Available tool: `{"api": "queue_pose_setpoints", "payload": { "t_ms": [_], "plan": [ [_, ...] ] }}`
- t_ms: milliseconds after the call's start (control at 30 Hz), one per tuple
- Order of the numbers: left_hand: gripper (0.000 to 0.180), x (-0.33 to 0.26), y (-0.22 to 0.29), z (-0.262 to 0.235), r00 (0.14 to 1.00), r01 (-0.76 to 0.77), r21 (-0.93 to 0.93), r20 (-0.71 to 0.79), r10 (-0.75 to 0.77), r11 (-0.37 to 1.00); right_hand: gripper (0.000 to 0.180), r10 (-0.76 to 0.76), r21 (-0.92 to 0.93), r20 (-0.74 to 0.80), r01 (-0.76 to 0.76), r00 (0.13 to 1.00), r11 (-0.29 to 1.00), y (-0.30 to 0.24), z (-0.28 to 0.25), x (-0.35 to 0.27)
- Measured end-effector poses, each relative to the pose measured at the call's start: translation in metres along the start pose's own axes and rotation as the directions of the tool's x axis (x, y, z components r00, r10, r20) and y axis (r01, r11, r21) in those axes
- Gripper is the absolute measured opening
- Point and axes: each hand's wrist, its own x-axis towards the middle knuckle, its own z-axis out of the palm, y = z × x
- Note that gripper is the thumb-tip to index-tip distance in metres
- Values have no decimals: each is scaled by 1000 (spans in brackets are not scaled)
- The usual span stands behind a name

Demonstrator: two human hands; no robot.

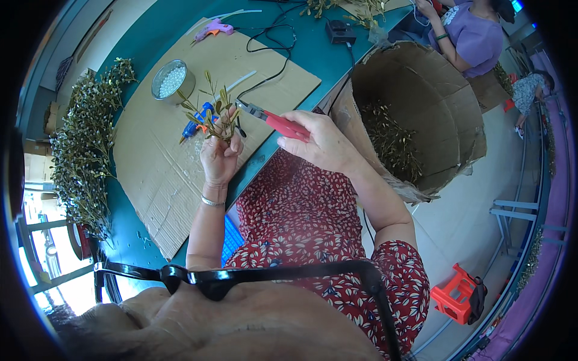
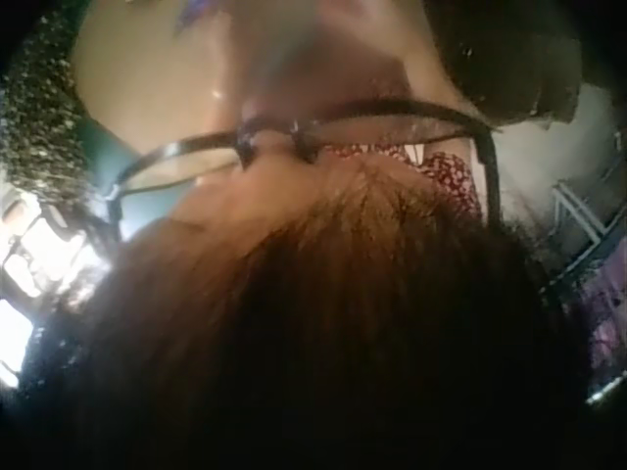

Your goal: The person attaches pearls to artificial plant stems using a glue gun and trims the stems using pliers.

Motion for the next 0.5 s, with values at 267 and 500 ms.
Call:
{"api": "queue_pose_setpoints", "payload": {
  "t_ms": [267, 500],
  "plan": [
    [45, -1, 0, -1, 999, 4, 62, -34, -1, 998, 41, -11, 40, 10, 11, 1000, 999, 7, 2, 2],
    [31, 0, 1, 5, 996, -62, 108, -54, 69, 992, 35, 66, 310, 37, -74, 997, 948, 32, 24, -4]
  ]
}}
